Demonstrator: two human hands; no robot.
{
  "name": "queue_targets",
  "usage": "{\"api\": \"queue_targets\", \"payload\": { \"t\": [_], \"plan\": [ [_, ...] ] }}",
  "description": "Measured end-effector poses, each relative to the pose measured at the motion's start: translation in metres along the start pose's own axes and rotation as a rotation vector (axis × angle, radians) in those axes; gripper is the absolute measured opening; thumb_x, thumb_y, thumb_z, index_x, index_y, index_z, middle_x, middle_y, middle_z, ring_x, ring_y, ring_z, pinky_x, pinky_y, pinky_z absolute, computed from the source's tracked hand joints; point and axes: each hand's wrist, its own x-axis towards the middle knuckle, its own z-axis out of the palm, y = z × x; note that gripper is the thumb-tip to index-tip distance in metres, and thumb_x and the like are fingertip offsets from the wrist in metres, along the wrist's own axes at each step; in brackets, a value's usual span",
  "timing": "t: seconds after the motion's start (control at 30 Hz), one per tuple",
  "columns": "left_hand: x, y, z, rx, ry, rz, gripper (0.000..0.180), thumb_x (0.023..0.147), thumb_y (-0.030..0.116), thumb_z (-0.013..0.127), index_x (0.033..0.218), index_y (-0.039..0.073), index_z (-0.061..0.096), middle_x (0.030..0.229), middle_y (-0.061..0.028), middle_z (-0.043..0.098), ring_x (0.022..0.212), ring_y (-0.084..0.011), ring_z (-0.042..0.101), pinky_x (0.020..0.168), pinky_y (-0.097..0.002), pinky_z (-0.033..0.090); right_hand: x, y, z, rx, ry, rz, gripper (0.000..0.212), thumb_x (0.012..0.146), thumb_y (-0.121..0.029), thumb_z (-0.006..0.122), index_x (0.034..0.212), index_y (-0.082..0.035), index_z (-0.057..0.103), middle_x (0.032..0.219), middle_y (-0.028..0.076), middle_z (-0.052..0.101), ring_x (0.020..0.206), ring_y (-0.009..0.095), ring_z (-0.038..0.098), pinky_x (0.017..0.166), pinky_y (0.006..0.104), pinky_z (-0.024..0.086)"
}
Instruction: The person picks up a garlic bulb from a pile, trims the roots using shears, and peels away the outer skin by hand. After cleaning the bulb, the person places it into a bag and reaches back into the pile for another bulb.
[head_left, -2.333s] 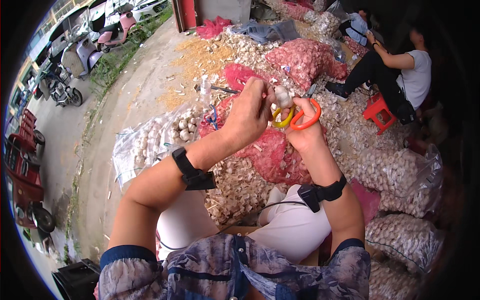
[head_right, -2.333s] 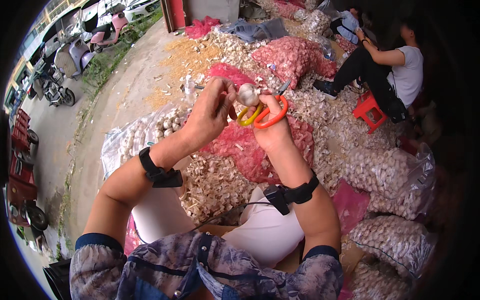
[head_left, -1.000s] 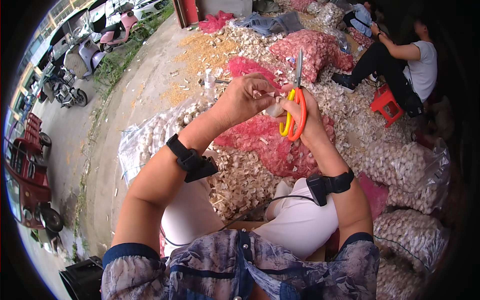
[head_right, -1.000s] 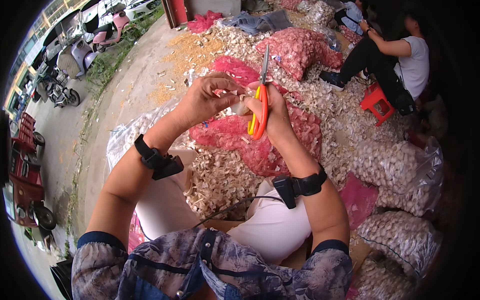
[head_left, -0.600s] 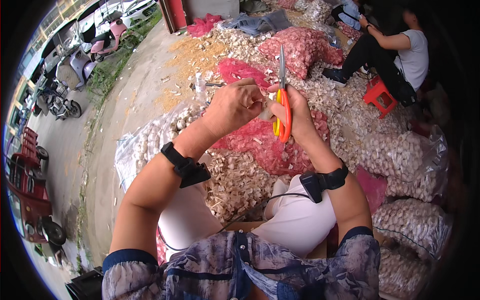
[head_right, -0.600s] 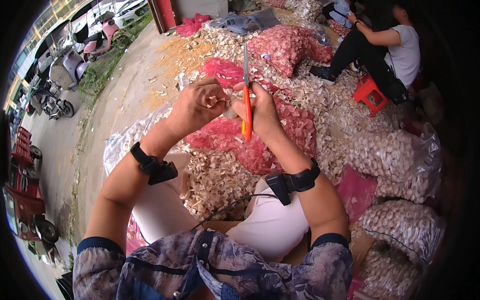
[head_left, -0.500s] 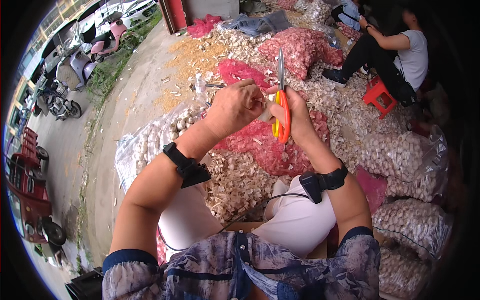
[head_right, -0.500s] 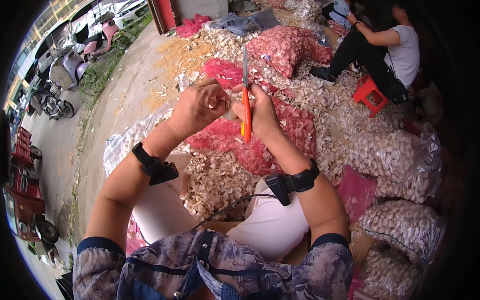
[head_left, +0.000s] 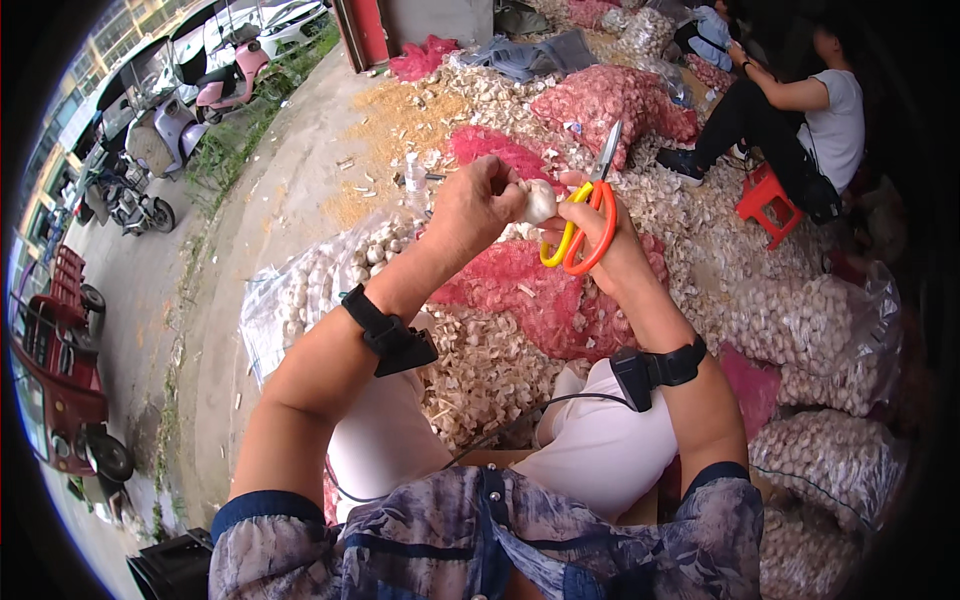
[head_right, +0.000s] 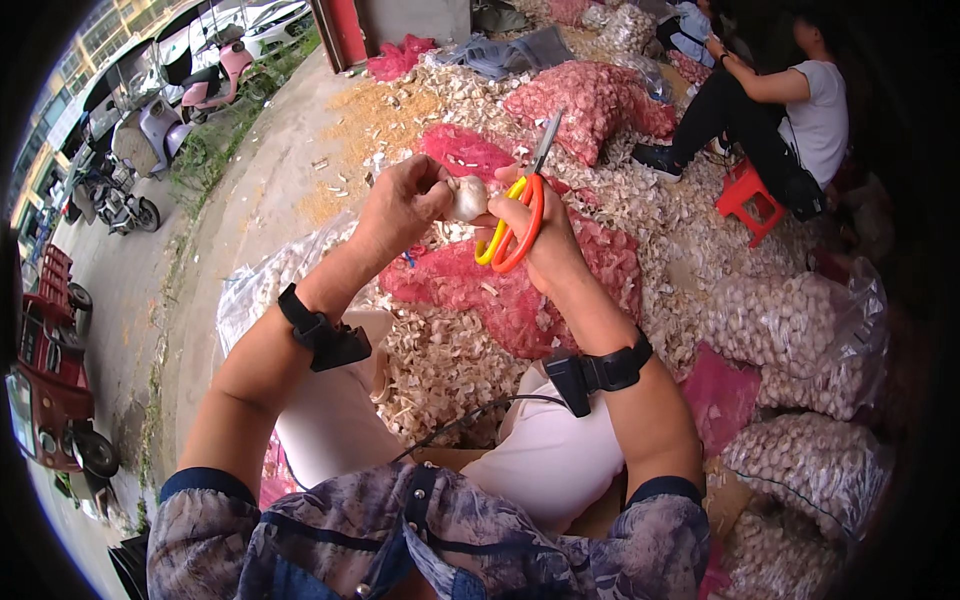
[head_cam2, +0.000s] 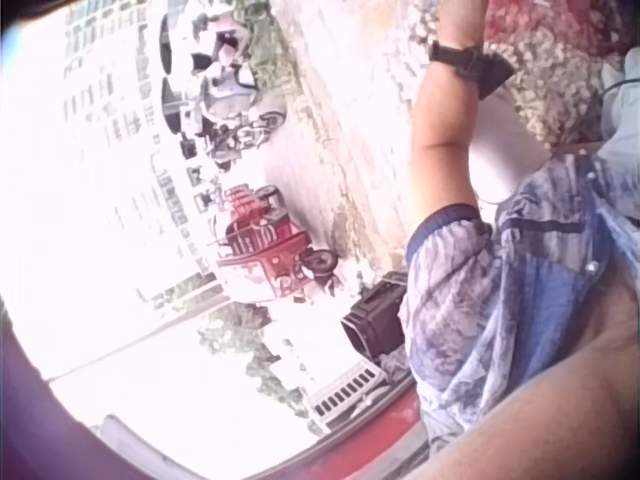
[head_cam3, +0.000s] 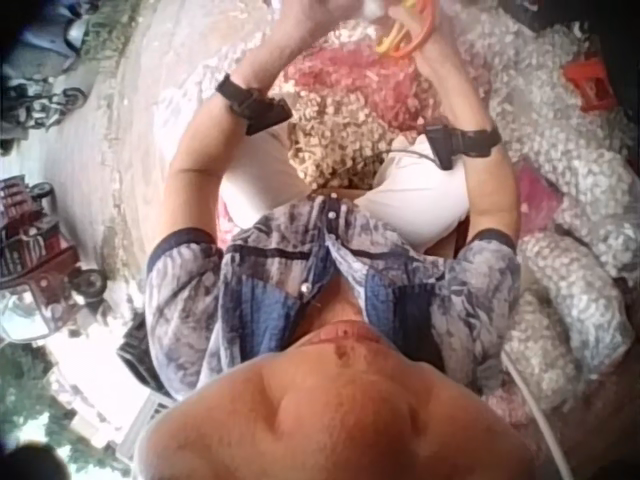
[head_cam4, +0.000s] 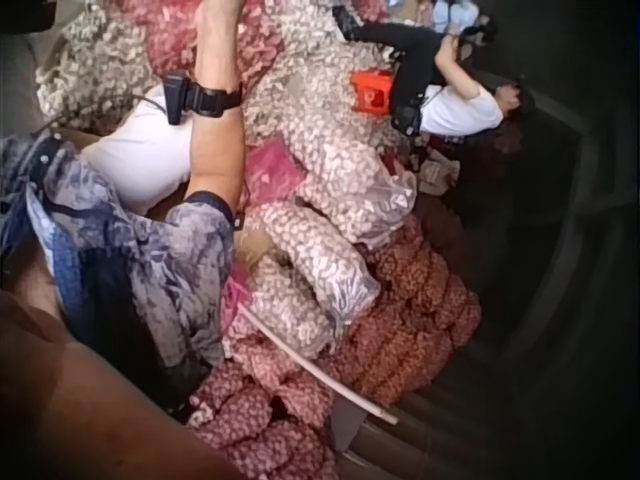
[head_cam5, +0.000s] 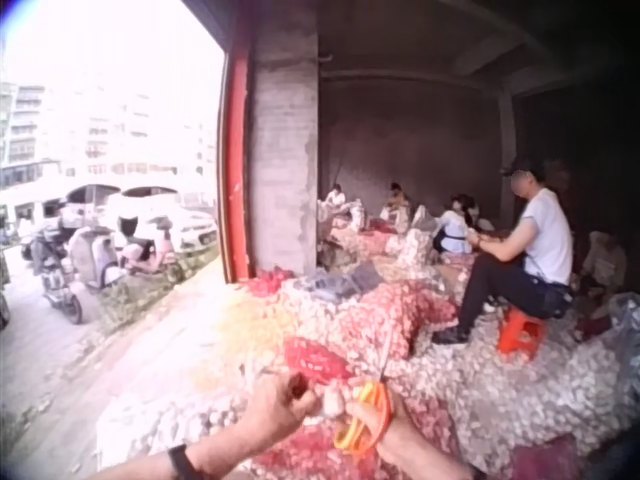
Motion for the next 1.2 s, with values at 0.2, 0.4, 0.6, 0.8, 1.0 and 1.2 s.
{"api": "queue_targets", "payload": {
  "t": [0.2,0.4,0.6,0.8,1.0,1.2],
  "plan": [
    [-0.003,0.012,0.005,-0.209,-0.094,-0.094,0.015,0.084,0.01,0.057,0.085,-0.004,0.059,0.069,-0.0117,0.065,0.062,-0.0171,0.063,0.057,-0.03,0.051,-0.001,0.005,0.009,-0.106,-0.023,-0.118,0.044,0.085,-0.013,0.068,0.121,-0.001,0.046,0.102,0.011,0.06,0.084,0.021,0.067,0.066,0.0304,0.059],
    [-0.002,0.011,0.002,-0.294,-0.157,-0.106,0.015,0.085,0.01,0.056,0.084,-0.005,0.059,0.068,-0.0112,0.064,0.061,-0.0171,0.063,0.057,-0.0304,0.051,0.002,0.001,0.006,-0.051,-0.057,-0.053,0.037,0.082,-0.011,0.069,0.113,-0.002,0.05,0.097,0.009,0.062,0.079,0.017,0.066,0.063,0.0282,0.058],
    [0.008,-0.005,-0.017,-0.057,-0.03,-0.134,0.016,0.084,0.011,0.057,0.09,-0.003,0.062,0.066,-0.0132,0.065,0.059,-0.0207,0.065,0.058,-0.0325,0.051,0.0,-0.014,-0.004,0.23,-0.233,0.231,0.036,0.083,-0.011,0.067,0.115,-0.004,0.052,0.091,0.014,0.066,0.074,0.018,0.067,0.061,0.0255,0.057],
    [0.002,-0.003,-0.014,-0.274,-0.106,-0.051,0.02,0.088,0.018,0.066,0.094,0.0,0.064,0.079,-0.0031,0.066,0.07,-0.0111,0.061,0.063,-0.0261,0.049,0.003,-0.007,-0.011,0.035,-0.19,0.067,0.039,0.088,-0.008,0.062,0.123,-0.001,0.046,0.108,0.016,0.062,0.081,0.023,0.069,0.068,0.0298,0.059],
    [0.001,0.015,-0.012,-0.072,-0.379,-0.262,0.027,0.087,0.022,0.07,0.102,0.001,0.063,0.083,-0.0026,0.067,0.071,-0.0096,0.058,0.065,-0.0248,0.049,-0.002,0.0,0.005,0.072,-0.141,0.043,0.036,0.09,-0.014,0.061,0.121,0.001,0.047,0.107,0.015,0.062,0.085,0.025,0.069,0.074,0.0358,0.059],
    [-0.004,0.008,-0.006,-0.159,-0.287,-0.144,0.026,0.082,0.009,0.072,0.103,0.0,0.06,0.089,-0.0051,0.068,0.081,-0.0117,0.063,0.073,-0.0268,0.052,-0.001,-0.001,-0.003,-0.091,-0.144,0.112,0.034,0.092,-0.02,0.058,0.118,0.001,0.051,0.1,0.015,0.066,0.082,0.025,0.07,0.07,0.0336,0.059]
  ]
}}
